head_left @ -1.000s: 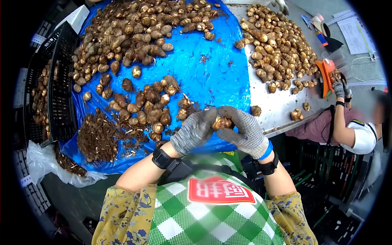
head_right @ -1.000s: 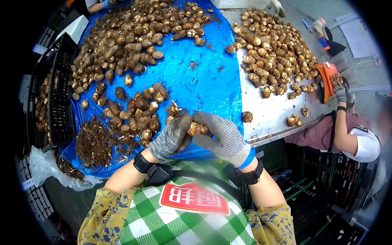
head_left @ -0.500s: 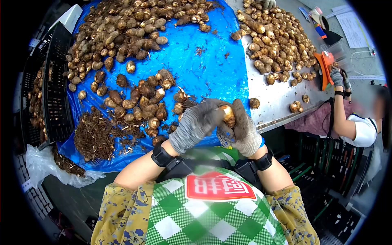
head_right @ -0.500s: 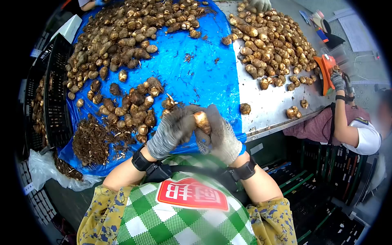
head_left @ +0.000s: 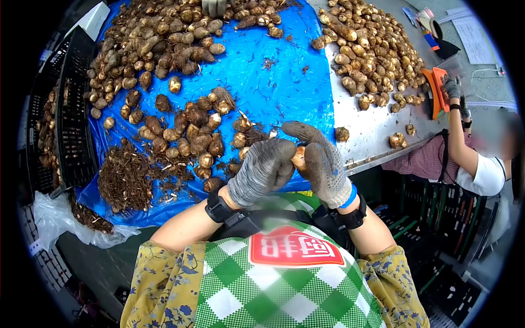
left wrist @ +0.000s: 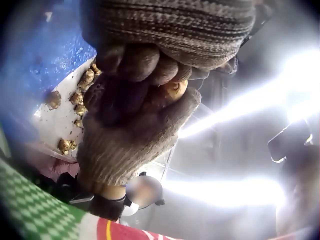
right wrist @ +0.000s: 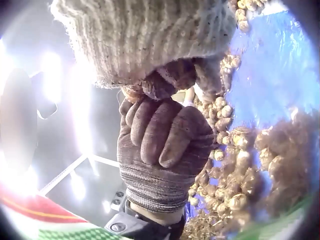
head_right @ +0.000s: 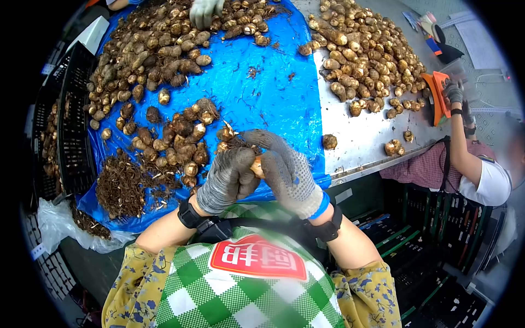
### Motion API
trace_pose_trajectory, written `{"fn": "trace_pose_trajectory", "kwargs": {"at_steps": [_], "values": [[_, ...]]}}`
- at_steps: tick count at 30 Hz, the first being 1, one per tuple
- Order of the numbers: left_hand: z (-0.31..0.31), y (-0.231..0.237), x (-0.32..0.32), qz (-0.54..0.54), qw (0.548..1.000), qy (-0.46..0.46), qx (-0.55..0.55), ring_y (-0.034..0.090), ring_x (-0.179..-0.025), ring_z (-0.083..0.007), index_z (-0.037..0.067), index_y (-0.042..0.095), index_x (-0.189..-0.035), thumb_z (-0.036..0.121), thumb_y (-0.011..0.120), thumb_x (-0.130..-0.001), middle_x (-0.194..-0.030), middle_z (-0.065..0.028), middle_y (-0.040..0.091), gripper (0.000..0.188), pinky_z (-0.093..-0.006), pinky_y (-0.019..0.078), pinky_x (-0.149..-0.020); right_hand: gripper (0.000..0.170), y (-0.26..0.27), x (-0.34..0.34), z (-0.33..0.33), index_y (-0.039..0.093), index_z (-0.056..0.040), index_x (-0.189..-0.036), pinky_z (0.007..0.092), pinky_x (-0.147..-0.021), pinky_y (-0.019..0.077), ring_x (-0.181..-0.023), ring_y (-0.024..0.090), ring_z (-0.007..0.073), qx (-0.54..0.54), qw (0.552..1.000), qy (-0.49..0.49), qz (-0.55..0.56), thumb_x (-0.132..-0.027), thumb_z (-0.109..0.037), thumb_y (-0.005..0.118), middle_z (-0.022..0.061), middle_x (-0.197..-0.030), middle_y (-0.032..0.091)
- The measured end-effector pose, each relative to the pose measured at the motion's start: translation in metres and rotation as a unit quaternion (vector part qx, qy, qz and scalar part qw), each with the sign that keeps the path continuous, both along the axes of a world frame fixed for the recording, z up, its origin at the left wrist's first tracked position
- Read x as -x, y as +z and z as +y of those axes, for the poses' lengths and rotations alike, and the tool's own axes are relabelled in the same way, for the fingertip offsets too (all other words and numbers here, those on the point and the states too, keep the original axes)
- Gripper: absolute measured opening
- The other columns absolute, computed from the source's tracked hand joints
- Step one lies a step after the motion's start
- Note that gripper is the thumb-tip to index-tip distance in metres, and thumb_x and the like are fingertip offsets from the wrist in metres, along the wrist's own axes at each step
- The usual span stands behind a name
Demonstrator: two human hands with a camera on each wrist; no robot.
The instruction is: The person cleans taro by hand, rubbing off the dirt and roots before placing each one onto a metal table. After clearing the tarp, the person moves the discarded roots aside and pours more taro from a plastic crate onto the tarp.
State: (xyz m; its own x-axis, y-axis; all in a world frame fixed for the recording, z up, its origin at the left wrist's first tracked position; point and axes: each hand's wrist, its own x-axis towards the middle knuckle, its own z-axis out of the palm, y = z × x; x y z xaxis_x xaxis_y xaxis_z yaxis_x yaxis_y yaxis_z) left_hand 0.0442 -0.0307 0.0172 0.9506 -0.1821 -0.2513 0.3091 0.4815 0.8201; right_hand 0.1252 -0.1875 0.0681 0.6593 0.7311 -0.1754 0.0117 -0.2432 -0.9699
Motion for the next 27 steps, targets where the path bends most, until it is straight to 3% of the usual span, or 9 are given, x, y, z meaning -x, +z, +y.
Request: {"fn": "trace_pose_trajectory", "kwargs": {"at_steps": [1, 5, 8, 10, 11, 17, 20, 23, 27], "values": [[-0.008, 0.006, 0.001, 0.035, 0.990, 0.033, 0.131, 0.040, -0.042, -0.0126, 0.008, 0.052, -0.068, 0.032, 0.048, -0.098, -0.051, -0.0014, 0.042, 0.039, -0.0273, 0.0326, -0.043, 0.035, -0.003, -0.003, 0.001, 0.049, 0.0029, -0.125, 0.0292, -0.073, 0.0484, -0.088, 0.060, 0.0183, -0.009, 0.999, 0.019, -0.035, -0.096, -0.018, 0.048, 0.0171, -0.114, 0.060], [-0.013, 0.018, -0.001, 0.006, 0.998, 0.056, 0.000, 0.035, -0.039, -0.0104, 0.010, 0.050, -0.068, 0.041, 0.044, -0.099, -0.049, 0.0002, 0.042, 0.044, -0.0248, 0.0285, -0.040, 0.054, -0.013, -0.013, 0.000, 0.045, 0.0016, -0.132, 0.0221, -0.059, 0.0424, -0.068, 0.051, 0.0077, -0.024, 0.989, 0.058, -0.131, -0.099, -0.040, 0.046, 0.0117, -0.110, 0.061], [-0.010, 0.005, -0.004, 0.028, 0.993, 0.061, 0.101, 0.039, -0.040, -0.0118, 0.009, 0.049, -0.071, 0.043, 0.044, -0.099, -0.050, -0.0003, 0.044, 0.044, -0.0242, 0.0307, -0.041, 0.054, -0.005, -0.008, -0.010, 0.043, 0.0012, -0.134, 0.0252, -0.056, 0.0460, -0.065, 0.057, 0.0137, -0.125, 0.950, -0.013, 0.285, -0.099, -0.040, 0.043, 0.0079, -0.081, 0.060], [-0.008, -0.002, -0.006, 0.079, 0.979, 0.126, 0.136, 0.041, -0.040, -0.0117, 0.008, 0.048, -0.072, 0.044, 0.044, -0.099, -0.050, -0.0009, 0.045, 0.045, -0.0236, 0.0328, -0.042, 0.065, -0.008, -0.013, -0.008, 0.042, -0.0005, -0.136, 0.0230, -0.044, 0.0384, -0.046, 0.047, 0.0095, -0.305, 0.781, 0.014, 0.545, -0.098, -0.053, 0.038, 0.0006, -0.059, 0.052], [-0.005, -0.006, -0.005, 0.075, 0.983, 0.130, 0.108, 0.045, -0.043, -0.0106, 0.008, 0.049, -0.073, 0.046, 0.044, -0.098, -0.052, -0.0015, 0.047, 0.046, -0.0228, 0.0356, -0.043, 0.072, -0.001, -0.009, -0.008, 0.041, -0.0027, -0.138, 0.0221, -0.037, 0.0275, -0.035, 0.028, 0.0057, -0.227, 0.835, -0.053, 0.499, -0.096, -0.060, 0.034, -0.0050, -0.045, 0.034], [-0.009, 0.009, -0.007, -0.120, 0.971, 0.105, -0.176, 0.056, -0.065, -0.0120, 0.004, 0.060, -0.104, 0.041, 0.049, -0.098, -0.078, -0.0040, 0.060, 0.039, -0.0255, 0.0441, -0.057, 0.053, -0.015, -0.006, -0.012, 0.048, -0.0014, -0.127, 0.0240, -0.038, 0.0324, -0.038, 0.037, 0.0081, -0.199, 0.828, -0.027, 0.523, -0.100, -0.046, 0.041, -0.0021, -0.051, 0.042], [-0.009, 0.018, -0.010, -0.110, 0.964, 0.107, -0.218, 0.054, -0.068, -0.0109, 0.003, 0.058, -0.115, 0.042, 0.050, -0.097, -0.080, -0.0022, 0.059, 0.043, -0.0263, 0.0444, -0.061, 0.034, -0.015, -0.009, -0.011, 0.049, -0.0002, -0.120, 0.0271, -0.042, 0.0383, -0.045, 0.048, 0.0120, -0.055, 0.966, -0.010, 0.253, -0.095, -0.022, 0.053, 0.0035, -0.065, 0.050], [-0.011, 0.006, -0.006, -0.126, 0.959, 0.096, -0.237, 0.049, -0.065, -0.0087, 0.003, 0.055, -0.120, 0.041, 0.049, -0.098, -0.075, 0.0002, 0.054, 0.044, -0.0262, 0.0422, -0.059, 0.032, -0.019, -0.023, -0.003, 0.051, 0.0011, -0.115, 0.0301, -0.045, 0.0433, -0.053, 0.055, 0.0157, -0.036, 0.987, 0.050, -0.152, -0.085, -0.007, 0.059, 0.0090, -0.079, 0.054], [-0.005, -0.013, -0.002, -0.227, 0.921, 0.104, -0.299, 0.044, -0.057, -0.0110, 0.005, 0.055, -0.120, 0.021, 0.052, -0.095, -0.070, -0.0004, 0.048, 0.030, -0.0274, 0.0404, -0.053, 0.023, 0.002, -0.015, 0.002, 0.054, 0.0012, -0.106, 0.0334, -0.047, 0.0470, -0.058, 0.059, 0.0230, 0.077, 0.997, -0.017, -0.014, -0.088, -0.012, 0.053, 0.0132, -0.085, 0.056]]}}
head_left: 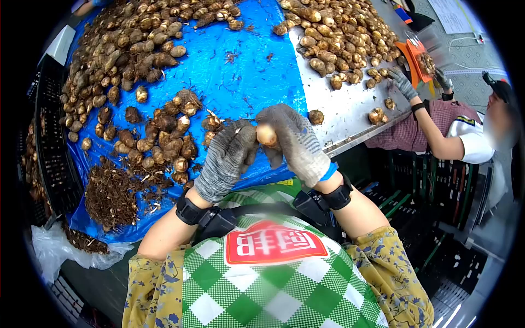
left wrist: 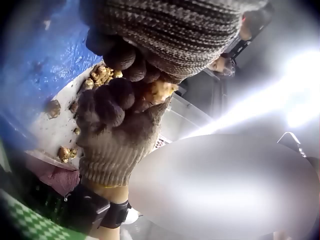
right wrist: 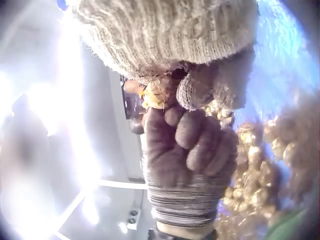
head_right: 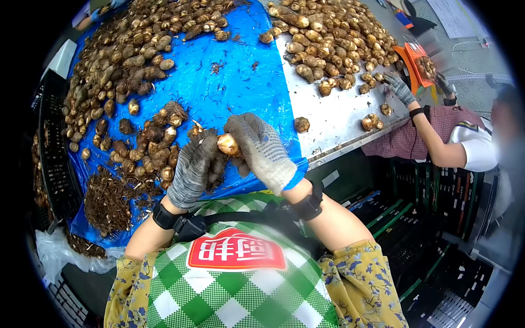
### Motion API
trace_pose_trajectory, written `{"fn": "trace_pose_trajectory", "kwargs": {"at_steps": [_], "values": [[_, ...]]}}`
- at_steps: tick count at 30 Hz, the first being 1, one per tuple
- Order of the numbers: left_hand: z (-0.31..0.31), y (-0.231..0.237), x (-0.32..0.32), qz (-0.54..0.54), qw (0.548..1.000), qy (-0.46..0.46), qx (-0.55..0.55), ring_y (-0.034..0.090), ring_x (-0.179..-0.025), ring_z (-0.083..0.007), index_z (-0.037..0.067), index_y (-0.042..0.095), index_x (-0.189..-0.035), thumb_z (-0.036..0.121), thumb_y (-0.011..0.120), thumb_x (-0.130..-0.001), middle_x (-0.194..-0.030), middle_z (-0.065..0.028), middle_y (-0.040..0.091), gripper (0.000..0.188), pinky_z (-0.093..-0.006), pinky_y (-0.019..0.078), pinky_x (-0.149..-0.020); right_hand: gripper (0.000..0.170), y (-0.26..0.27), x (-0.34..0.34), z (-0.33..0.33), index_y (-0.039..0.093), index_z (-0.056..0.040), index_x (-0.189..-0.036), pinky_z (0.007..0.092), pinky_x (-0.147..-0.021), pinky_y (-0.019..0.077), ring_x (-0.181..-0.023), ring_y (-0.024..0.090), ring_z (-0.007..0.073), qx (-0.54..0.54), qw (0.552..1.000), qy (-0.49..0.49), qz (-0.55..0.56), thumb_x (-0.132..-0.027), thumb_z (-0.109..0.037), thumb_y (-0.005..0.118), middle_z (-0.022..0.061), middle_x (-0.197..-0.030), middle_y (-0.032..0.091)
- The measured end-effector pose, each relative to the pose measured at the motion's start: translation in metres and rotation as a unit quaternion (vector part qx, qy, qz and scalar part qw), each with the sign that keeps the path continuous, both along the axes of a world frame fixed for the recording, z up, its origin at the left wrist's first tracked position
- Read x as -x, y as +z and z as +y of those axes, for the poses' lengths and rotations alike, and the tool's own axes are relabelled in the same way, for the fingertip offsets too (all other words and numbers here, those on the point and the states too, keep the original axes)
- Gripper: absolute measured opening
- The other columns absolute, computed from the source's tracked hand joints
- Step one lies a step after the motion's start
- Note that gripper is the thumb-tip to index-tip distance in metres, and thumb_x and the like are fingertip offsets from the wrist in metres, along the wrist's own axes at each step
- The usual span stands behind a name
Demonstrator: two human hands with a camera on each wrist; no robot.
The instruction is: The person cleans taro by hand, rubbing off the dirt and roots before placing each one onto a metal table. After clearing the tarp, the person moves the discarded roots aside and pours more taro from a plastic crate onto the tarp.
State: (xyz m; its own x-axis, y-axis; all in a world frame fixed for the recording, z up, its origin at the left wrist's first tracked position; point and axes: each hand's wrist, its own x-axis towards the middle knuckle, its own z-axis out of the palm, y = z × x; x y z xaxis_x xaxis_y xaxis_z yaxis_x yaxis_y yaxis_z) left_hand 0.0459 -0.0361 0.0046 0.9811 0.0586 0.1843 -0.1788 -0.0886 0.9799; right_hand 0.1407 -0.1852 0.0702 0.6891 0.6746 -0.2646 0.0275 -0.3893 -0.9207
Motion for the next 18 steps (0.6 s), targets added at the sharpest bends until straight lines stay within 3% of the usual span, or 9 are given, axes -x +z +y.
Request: {"fn": "trace_pose_trajectory", "kwargs": {"at_steps": [2, 5, 6, 8, 9, 11, 13, 16, 18], "values": [[0.003, 0.001, 0.000, -0.018, 0.998, -0.012, -0.053, 0.047, -0.058, -0.0145, 0.005, 0.055, -0.117, 0.005, 0.054, -0.089, -0.074, -0.0029, 0.050, 0.028, -0.0288, 0.0418, -0.054, 0.017, -0.024, 0.004, -0.003, 0.056, -0.0037, -0.103, 0.0344, -0.050, 0.0487, -0.059, 0.060, 0.0255, -0.011, 0.972, 0.019, -0.236, -0.089, -0.014, 0.055, 0.0128, -0.088, 0.058], [-0.002, 0.012, 0.003, 0.195, 0.961, 0.028, 0.194, 0.052, -0.060, -0.0197, 0.003, 0.057, -0.110, 0.000, 0.054, -0.088, -0.080, -0.0081, 0.055, 0.023, -0.0317, 0.0439, -0.055, 0.019, -0.027, 0.014, 0.002, 0.058, -0.0075, -0.106, 0.0360, -0.055, 0.0501, -0.062, 0.061, 0.0291, -0.029, 0.938, 0.013, -0.346, -0.088, -0.013, 0.058, 0.0138, -0.095, 0.059], [-0.003, 0.006, 0.002, 0.120, 0.990, 0.035, 0.061, 0.053, -0.061, -0.0212, 0.003, 0.058, -0.105, 0.002, 0.055, -0.088, -0.082, -0.0090, 0.057, 0.018, -0.0330, 0.0445, -0.055, 0.026, -0.026, 0.011, 0.002, 0.057, -0.0062, -0.113, 0.0388, -0.060, 0.0511, -0.067, 0.063, 0.0336, -0.054, 0.905, 0.059, -0.418, -0.087, -0.011, 0.060, 0.0153, -0.091, 0.060], [0.001, 0.016, -0.008, 0.223, 0.961, 0.023, 0.160, 0.055, -0.062, -0.0238, 0.003, 0.058, -0.095, 0.011, 0.058, -0.088, -0.081, -0.0105, 0.058, 0.010, -0.0359, 0.0459, -0.057, 0.032, -0.018, 0.012, -0.003, 0.055, -0.0061, -0.120, 0.0287, -0.051, 0.0430, -0.058, 0.054, 0.0170, -0.134, 0.988, -0.042, 0.057, -0.089, -0.011, 0.059, 0.0058, -0.076, 0.055], [0.002, 0.021, -0.013, 0.274, 0.939, 0.024, 0.208, 0.056, -0.063, -0.0250, 0.003, 0.058, -0.090, 0.016, 0.059, -0.088, -0.080, -0.0112, 0.059, 0.013, -0.0374, 0.0466, -0.058, 0.033, -0.013, 0.012, -0.005, 0.054, -0.0054, -0.122, 0.0245, -0.048, 0.0385, -0.054, 0.048, 0.0102, -0.174, 0.921, -0.111, 0.331, -0.091, -0.013, 0.059, 0.0017, -0.071, 0.051], [-0.003, -0.010, -0.012, 0.159, 0.978, 0.071, 0.114, 0.051, -0.054, -0.0161, 0.004, 0.056, -0.084, 0.028, 0.055, -0.093, -0.068, -0.0061, 0.056, 0.026, -0.0312, 0.0421, -0.051, 0.064, -0.007, 0.011, -0.006, 0.045, 0.0010, -0.129, 0.0206, -0.046, 0.0287, -0.050, 0.033, 0.0039, -0.241, 0.940, -0.096, 0.222, -0.100, -0.054, 0.031, -0.0055, -0.058, 0.034], [-0.006, 0.004, -0.013, 0.198, 0.960, 0.072, 0.182, 0.045, -0.047, -0.0099, 0.007, 0.053, -0.080, 0.040, 0.051, -0.095, -0.061, -0.0020, 0.052, 0.037, -0.0250, 0.0354, -0.044, 0.080, -0.003, -0.003, -0.008, 0.046, -0.0039, -0.131, 0.0210, -0.041, 0.0328, -0.044, 0.035, 0.0049, -0.211, 0.934, -0.112, 0.267, -0.090, -0.071, 0.029, -0.0043, -0.052, 0.036], [-0.007, 0.023, -0.018, 0.232, 0.945, 0.045, 0.228, 0.044, -0.045, -0.0077, 0.008, 0.052, -0.078, 0.048, 0.048, -0.096, -0.060, -0.0010, 0.052, 0.044, -0.0223, 0.0332, -0.042, 0.071, -0.013, -0.009, -0.016, 0.045, 0.0004, -0.131, 0.0199, -0.047, 0.0331, -0.050, 0.037, 0.0042, -0.220, 0.926, -0.057, 0.302, -0.099, -0.058, 0.023, -0.0039, -0.058, 0.042], [-0.005, 0.025, -0.022, 0.231, 0.955, 0.025, 0.187, 0.046, -0.047, -0.0077, 0.006, 0.057, -0.084, 0.048, 0.046, -0.096, -0.062, -0.0010, 0.052, 0.044, -0.0218, 0.0357, -0.045, 0.057, -0.014, 0.000, -0.010, 0.046, 0.0000, -0.130, 0.0204, -0.049, 0.0360, -0.052, 0.041, 0.0052, -0.139, 0.976, -0.047, 0.162, -0.101, -0.046, 0.033, -0.0018, -0.060, 0.045]]}}
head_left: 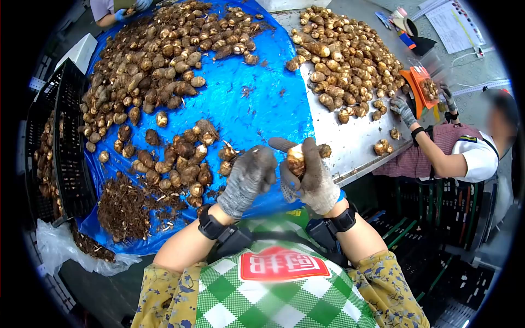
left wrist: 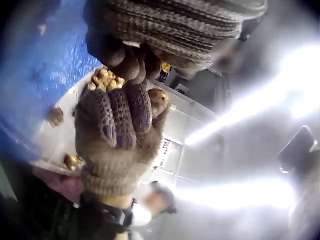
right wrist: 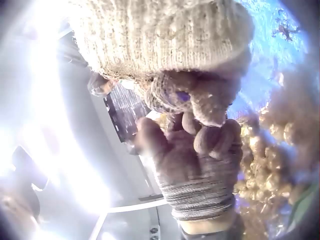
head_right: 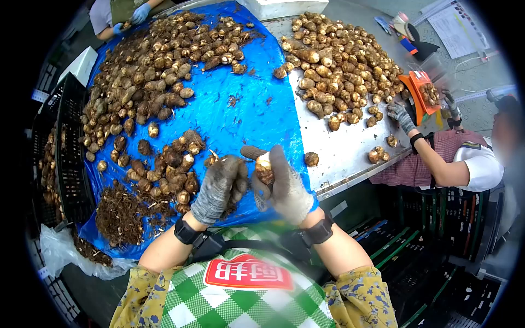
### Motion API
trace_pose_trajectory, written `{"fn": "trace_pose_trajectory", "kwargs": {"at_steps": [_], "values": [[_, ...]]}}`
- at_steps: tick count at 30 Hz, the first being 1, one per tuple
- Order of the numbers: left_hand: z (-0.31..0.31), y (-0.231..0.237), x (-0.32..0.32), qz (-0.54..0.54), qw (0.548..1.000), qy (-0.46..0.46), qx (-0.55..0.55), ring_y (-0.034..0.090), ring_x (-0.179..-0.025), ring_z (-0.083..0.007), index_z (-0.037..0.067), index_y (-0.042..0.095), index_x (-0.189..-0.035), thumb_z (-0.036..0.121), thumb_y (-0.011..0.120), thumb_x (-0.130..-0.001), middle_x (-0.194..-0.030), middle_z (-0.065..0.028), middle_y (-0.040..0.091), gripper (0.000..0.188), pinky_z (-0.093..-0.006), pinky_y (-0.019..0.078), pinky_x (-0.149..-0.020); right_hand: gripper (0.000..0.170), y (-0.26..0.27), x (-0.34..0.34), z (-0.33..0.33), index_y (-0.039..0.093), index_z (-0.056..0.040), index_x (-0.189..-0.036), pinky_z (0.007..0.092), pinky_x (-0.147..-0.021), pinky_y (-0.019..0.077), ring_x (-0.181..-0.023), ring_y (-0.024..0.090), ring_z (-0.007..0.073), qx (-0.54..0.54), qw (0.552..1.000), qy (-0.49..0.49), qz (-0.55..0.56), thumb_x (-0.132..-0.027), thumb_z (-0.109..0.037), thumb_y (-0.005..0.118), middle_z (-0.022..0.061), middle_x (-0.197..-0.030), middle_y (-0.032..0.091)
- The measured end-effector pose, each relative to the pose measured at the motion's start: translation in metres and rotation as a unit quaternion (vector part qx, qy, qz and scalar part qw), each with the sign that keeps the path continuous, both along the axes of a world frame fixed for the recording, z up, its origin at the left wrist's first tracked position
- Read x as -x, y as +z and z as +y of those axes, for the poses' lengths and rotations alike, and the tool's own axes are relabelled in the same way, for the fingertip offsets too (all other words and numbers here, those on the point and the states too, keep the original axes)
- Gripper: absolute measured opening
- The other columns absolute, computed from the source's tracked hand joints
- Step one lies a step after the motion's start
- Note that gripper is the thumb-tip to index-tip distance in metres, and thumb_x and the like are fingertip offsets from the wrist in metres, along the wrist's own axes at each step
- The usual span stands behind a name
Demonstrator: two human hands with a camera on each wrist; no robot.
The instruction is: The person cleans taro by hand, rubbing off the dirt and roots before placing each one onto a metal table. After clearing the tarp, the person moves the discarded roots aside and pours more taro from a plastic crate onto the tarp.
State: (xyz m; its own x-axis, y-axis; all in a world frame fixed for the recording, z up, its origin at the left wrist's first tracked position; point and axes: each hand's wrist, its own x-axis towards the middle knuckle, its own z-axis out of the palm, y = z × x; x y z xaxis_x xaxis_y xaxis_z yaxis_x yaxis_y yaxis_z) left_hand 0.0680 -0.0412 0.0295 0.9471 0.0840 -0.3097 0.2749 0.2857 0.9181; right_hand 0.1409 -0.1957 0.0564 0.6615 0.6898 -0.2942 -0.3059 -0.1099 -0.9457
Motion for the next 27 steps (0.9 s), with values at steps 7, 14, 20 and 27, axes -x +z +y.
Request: {"fn": "trace_pose_trajectory", "kwargs": {"at_steps": [7, 14, 20, 27], "values": [[0.002, -0.017, -0.013, -0.041, 0.994, -0.059, -0.081, 0.046, -0.047, -0.0117, 0.005, 0.058, -0.088, 0.041, 0.051, -0.095, -0.059, -0.0011, 0.050, 0.037, -0.0255, 0.0374, -0.045, 0.039, -0.031, -0.024, -0.017, 0.051, -0.0064, -0.114, 0.0336, -0.048, 0.0400, -0.048, 0.046, 0.0147, -0.027, 0.993, -0.032, 0.112, -0.094, -0.040, 0.053, 0.0016, -0.063, 0.051], [0.066, -0.039, -0.018, 0.031, 0.877, 0.085, 0.473, 0.033, -0.043, -0.0090, 0.013, 0.059, -0.077, 0.031, 0.054, -0.096, -0.055, 0.0052, 0.038, 0.026, -0.0243, 0.0307, -0.041, 0.061, -0.078, -0.123, -0.073, 0.059, -0.0049, -0.101, 0.0302, -0.058, 0.0374, -0.056, 0.045, 0.0136, -0.312, 0.793, -0.330, 0.406, -0.090, -0.063, 0.043, -0.0022, -0.062, 0.048], [0.083, -0.042, 0.008, 0.054, 0.916, 0.133, 0.374, 0.040, -0.048, -0.0085, 0.002, 0.062, -0.113, 0.028, 0.052, -0.096, -0.070, 0.0003, 0.056, 0.032, -0.0225, 0.0357, -0.044, 0.055, -0.104, -0.137, -0.093, 0.061, -0.0047, -0.101, 0.0383, -0.061, 0.0417, -0.060, 0.050, 0.0209, -0.265, 0.865, -0.283, 0.320, -0.083, -0.057, 0.061, 0.0044, -0.063, 0.050], [0.106, -0.046, 0.053, 0.145, 0.978, 0.145, -0.046, 0.048, -0.044, -0.0074, 0.005, 0.063, -0.083, 0.034, 0.057, -0.095, -0.056, 0.0010, 0.055, 0.033, -0.0226, 0.0367, -0.039, 0.045, -0.090, -0.095, -0.076, 0.056, -0.0018, -0.106, 0.0408, -0.068, 0.0493, -0.062, 0.054, 0.0188, 0.232, 0.970, 0.017, 0.071, -0.090, -0.044, 0.060, 0.0064, -0.070, 0.053]]}}
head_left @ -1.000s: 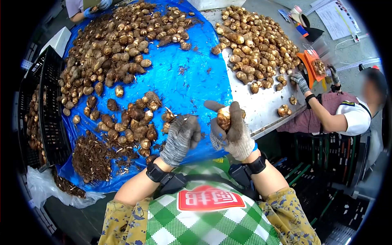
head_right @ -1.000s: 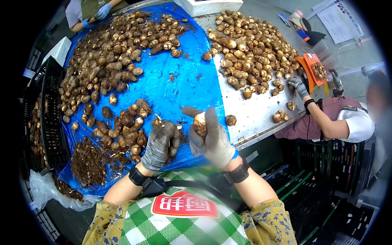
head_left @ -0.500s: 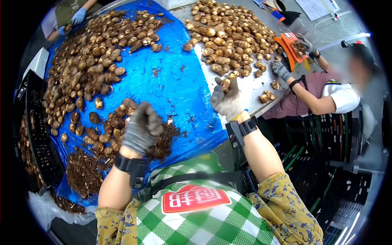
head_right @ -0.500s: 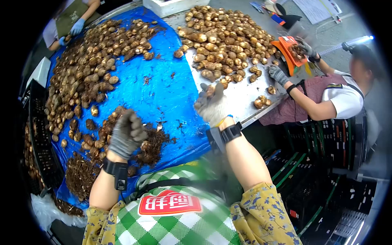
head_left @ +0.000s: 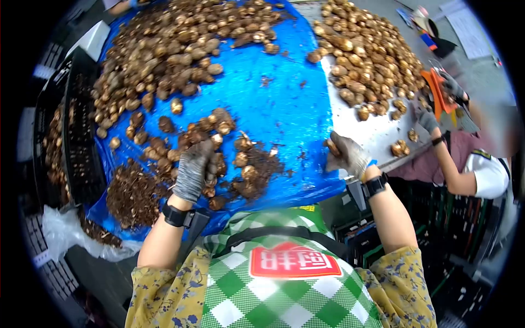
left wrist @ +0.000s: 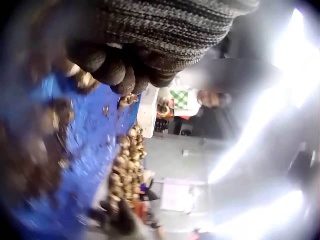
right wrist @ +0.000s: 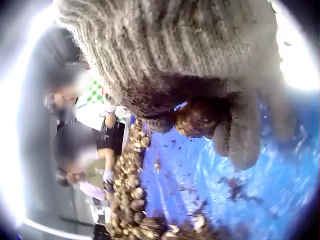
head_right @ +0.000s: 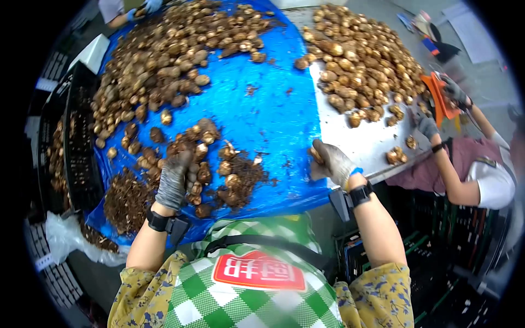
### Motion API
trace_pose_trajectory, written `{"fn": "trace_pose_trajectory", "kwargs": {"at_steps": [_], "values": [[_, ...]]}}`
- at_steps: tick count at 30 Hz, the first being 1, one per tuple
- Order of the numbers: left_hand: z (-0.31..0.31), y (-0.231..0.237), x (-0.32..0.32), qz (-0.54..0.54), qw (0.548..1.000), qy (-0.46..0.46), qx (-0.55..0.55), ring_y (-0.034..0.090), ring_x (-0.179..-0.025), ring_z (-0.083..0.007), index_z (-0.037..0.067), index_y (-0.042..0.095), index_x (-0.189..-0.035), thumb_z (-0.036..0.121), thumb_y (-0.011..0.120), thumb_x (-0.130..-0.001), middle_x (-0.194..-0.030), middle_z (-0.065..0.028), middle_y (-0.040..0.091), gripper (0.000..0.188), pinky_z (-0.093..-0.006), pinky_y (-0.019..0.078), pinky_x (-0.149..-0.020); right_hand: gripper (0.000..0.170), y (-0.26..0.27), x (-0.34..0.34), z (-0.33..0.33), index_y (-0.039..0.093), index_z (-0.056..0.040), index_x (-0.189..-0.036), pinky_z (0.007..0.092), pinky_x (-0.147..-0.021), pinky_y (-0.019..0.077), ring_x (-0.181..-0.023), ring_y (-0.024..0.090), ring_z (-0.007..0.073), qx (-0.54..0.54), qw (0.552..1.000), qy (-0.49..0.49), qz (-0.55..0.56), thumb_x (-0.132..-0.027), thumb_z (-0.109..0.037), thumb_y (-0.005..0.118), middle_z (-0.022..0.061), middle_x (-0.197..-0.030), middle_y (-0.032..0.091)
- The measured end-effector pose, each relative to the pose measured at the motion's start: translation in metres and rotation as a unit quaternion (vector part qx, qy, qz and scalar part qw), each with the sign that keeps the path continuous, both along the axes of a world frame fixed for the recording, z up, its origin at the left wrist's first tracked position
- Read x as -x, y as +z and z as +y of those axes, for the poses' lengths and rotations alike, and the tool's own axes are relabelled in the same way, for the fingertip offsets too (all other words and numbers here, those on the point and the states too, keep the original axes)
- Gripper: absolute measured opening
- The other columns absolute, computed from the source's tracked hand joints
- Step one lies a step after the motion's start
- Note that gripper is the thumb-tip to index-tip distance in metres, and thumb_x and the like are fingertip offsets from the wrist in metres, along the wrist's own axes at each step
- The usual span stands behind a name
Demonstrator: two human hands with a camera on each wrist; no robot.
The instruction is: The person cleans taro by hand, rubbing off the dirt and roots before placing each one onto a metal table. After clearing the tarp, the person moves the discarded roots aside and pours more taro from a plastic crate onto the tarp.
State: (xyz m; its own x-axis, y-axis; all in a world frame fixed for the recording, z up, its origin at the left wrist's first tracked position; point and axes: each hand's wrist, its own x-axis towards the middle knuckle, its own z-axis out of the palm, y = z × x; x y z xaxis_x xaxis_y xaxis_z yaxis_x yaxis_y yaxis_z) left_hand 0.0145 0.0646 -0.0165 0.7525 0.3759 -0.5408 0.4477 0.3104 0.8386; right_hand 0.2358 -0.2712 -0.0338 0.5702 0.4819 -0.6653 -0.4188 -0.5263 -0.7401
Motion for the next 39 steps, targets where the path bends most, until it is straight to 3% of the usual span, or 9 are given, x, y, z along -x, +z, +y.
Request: {"fn": "trace_pose_trajectory", "kwargs": {"at_steps": [2, 4, 8, 15, 22, 25, 28, 32, 39], "values": [[0.003, -0.003, 0.007, -0.026, 0.994, -0.038, -0.094, 0.052, -0.054, -0.0065, 0.002, 0.064, -0.086, 0.023, 0.062, -0.093, -0.064, -0.0002, 0.058, 0.023, -0.0225, 0.0422, -0.049, 0.036, -0.006, 0.003, -0.002, 0.056, 0.0007, -0.110, 0.0292, -0.062, 0.0514, -0.069, 0.061, 0.0148, 0.062, 0.997, -0.043, -0.013, -0.092, -0.030, 0.059, 0.0079, -0.082, 0.062], [-0.002, -0.018, 0.011, -0.078, 0.978, -0.039, -0.189, 0.060, -0.077, -0.0128, 0.000, 0.065, -0.095, 0.009, 0.066, -0.086, -0.083, -0.0054, 0.064, 0.013, -0.0278, 0.0488, -0.067, 0.047, -0.012, -0.012, -0.014, 0.054, 0.0028, -0.118, 0.0359, -0.068, 0.0531, -0.075, 0.065, 0.0254, 0.108, 0.979, -0.055, -0.166, -0.089, -0.034, 0.062, 0.0116, -0.086, 0.066], [-0.008, -0.014, 0.008, -0.071, 0.875, -0.265, -0.400, 0.064, -0.081, -0.0310, 0.005, 0.066, -0.100, 0.017, 0.061, -0.083, -0.087, -0.0174, 0.065, 0.022, -0.0393, 0.0510, -0.072, 0.059, -0.025, -0.045, -0.035, 0.042, 0.0004, -0.132, 0.0450, -0.096, 0.0439, -0.113, 0.053, 0.0415, 0.300, 0.761, -0.015, -0.575, -0.086, -0.031, 0.062, 0.0250, -0.126, 0.052], [-0.037, -0.050, -0.027, 0.030, 0.673, -0.370, -0.639, 0.063, -0.082, -0.0295, 0.007, 0.066, -0.098, 0.016, 0.064, -0.075, -0.088, -0.0148, 0.063, 0.025, -0.0441, 0.0504, -0.069, 0.038, 0.020, 0.032, 0.037, 0.056, -0.0065, -0.117, 0.0343, -0.089, 0.0466, -0.105, 0.058, 0.0253, 0.030, 0.938, 0.035, -0.344, -0.084, -0.021, 0.069, 0.0107, -0.113, 0.060], [-0.023, -0.017, -0.031, 0.006, 0.813, -0.289, -0.506, 0.064, -0.081, -0.0352, 0.005, 0.061, -0.104, 0.020, 0.070, -0.071, -0.092, -0.0178, 0.065, 0.038, -0.0410, 0.0526, -0.072, 0.025, 0.054, 0.088, 0.077, 0.063, -0.0034, -0.106, 0.0326, -0.079, 0.0494, -0.089, 0.061, 0.0185, -0.037, 0.973, 0.099, -0.206, -0.084, -0.014, 0.068, 0.0109, -0.099, 0.064], [-0.023, 0.009, -0.026, -0.121, 0.956, -0.201, -0.175, 0.062, -0.085, -0.0139, 0.001, 0.058, -0.109, 0.014, 0.074, -0.078, -0.097, -0.0055, 0.064, 0.038, -0.0283, 0.0518, -0.073, 0.033, 0.057, 0.103, 0.086, 0.060, -0.0023, -0.111, 0.0305, -0.071, 0.0496, -0.077, 0.059, 0.0152, -0.100, 0.974, 0.097, -0.178, -0.082, -0.014, 0.070, 0.0098, -0.091, 0.064], [-0.041, 0.034, -0.021, -0.176, 0.967, -0.179, -0.032, 0.059, -0.088, -0.0106, -0.001, 0.058, -0.110, 0.017, 0.074, -0.081, -0.097, -0.0044, 0.064, 0.038, -0.0267, 0.0511, -0.077, 0.046, 0.072, 0.118, 0.103, 0.055, -0.0036, -0.120, 0.0316, -0.069, 0.0499, -0.077, 0.060, 0.0168, -0.117, 0.973, 0.103, -0.170, -0.080, -0.016, 0.072, 0.0105, -0.095, 0.064], [-0.065, 0.028, -0.018, -0.146, 0.982, -0.118, -0.025, 0.062, -0.087, -0.0104, -0.002, 0.062, -0.111, 0.020, 0.065, -0.090, -0.095, -0.0054, 0.067, 0.031, -0.0253, 0.0507, -0.075, 0.060, 0.069, 0.117, 0.110, 0.051, -0.0042, -0.128, 0.0330, -0.069, 0.0506, -0.077, 0.061, 0.0189, -0.102, 0.881, 0.171, -0.430, -0.077, -0.022, 0.076, 0.0106, -0.097, 0.063], [-0.074, 0.033, -0.027, -0.147, 0.985, 0.003, 0.091, 0.059, -0.082, -0.0081, 0.001, 0.058, -0.118, 0.028, 0.054, -0.097, -0.098, -0.0060, 0.064, 0.035, -0.0232, 0.0503, -0.069, 0.056, 0.081, 0.117, 0.102, 0.053, -0.0052, -0.124, 0.0293, -0.066, 0.0499, -0.071, 0.059, 0.0153, -0.119, 0.933, 0.122, -0.317, -0.075, -0.017, 0.077, 0.0084, -0.093, 0.063]]}}
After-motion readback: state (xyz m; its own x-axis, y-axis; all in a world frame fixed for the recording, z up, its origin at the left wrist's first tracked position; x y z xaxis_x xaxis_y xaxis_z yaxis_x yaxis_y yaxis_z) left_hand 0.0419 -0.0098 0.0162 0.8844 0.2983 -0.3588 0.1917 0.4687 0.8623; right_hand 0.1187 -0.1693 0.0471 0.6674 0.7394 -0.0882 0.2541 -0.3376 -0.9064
